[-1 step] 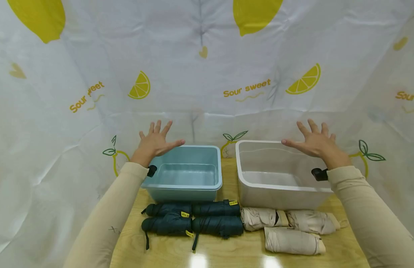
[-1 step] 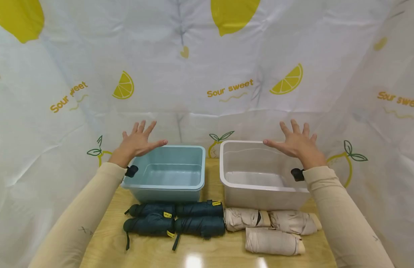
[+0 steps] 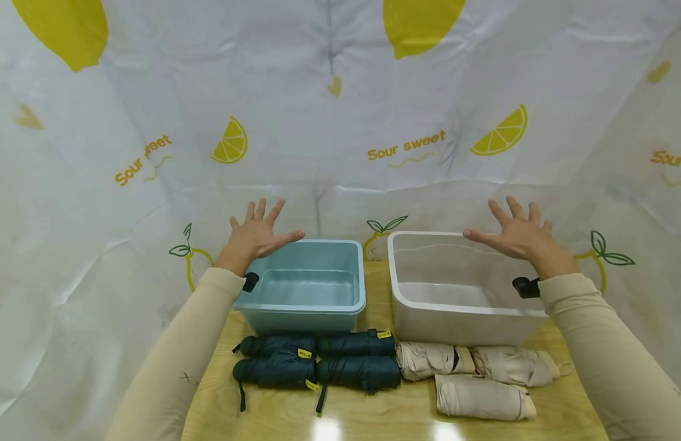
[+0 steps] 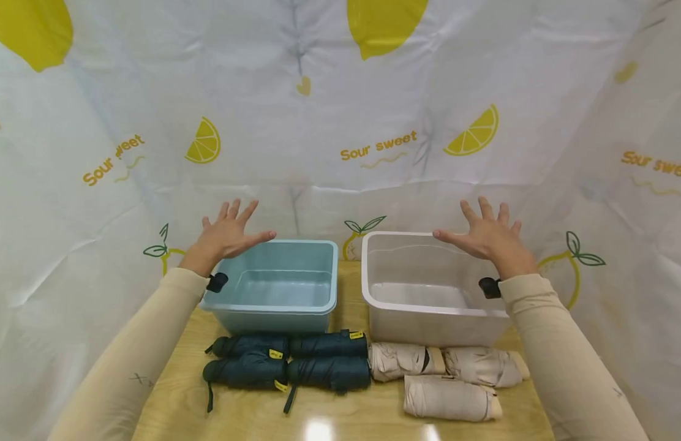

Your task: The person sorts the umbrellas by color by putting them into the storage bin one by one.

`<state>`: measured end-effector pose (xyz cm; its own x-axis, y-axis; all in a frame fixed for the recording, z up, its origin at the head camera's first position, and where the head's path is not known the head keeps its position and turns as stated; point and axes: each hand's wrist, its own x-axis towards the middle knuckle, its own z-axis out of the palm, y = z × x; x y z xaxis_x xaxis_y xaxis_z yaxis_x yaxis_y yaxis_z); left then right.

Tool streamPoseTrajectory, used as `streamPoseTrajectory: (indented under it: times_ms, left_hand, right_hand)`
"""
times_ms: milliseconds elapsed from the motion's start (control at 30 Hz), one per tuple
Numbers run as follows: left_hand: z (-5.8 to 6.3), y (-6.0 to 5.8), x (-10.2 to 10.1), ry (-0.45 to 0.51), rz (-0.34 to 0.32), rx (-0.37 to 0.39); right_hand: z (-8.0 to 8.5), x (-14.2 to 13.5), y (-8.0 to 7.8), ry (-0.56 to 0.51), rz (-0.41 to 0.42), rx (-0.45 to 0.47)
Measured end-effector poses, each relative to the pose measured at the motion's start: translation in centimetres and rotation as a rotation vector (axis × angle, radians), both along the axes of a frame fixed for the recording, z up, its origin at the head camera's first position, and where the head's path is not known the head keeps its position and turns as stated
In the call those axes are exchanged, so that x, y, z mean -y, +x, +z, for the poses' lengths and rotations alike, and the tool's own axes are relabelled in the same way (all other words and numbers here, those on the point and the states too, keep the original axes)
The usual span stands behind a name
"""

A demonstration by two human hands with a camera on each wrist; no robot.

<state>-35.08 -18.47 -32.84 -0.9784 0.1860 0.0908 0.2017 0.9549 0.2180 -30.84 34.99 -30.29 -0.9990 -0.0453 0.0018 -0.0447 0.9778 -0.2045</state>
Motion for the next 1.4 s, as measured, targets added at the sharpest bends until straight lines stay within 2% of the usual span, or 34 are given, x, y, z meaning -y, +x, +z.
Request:
streamPoseTrajectory:
  times_ms: [400, 667, 1067, 1267, 1400]
  left_hand:
    - [-0.3, 0.0, 0.0, -0.013, 0.009, 0.005]
    - [-0.4, 0.2, -0.4, -0.008, 0.001, 0.025]
    - [0.3, 0.9, -1.3, -0.006, -0.014, 0.011]
    - [0.6, 1.9, -1.9, -0.019, -0.011, 0.02]
    - [0.5, 3.1, -2.6, -0.023, -0.011, 0.007]
  right_hand:
    - [0.4, 0.3, 0.0, 0.006, 0.013, -0.005]
    - [0.4, 0.2, 0.7, 0.008, 0.008, -0.006]
    - [0.4, 0.6, 1.8, 0.014, 0.036, -0.014]
    - [0.6, 1.1, 2.6, 0.018, 0.048, -0.018]
    - [0.5, 1.7, 3.6, 0.018, 0.065, -0.023]
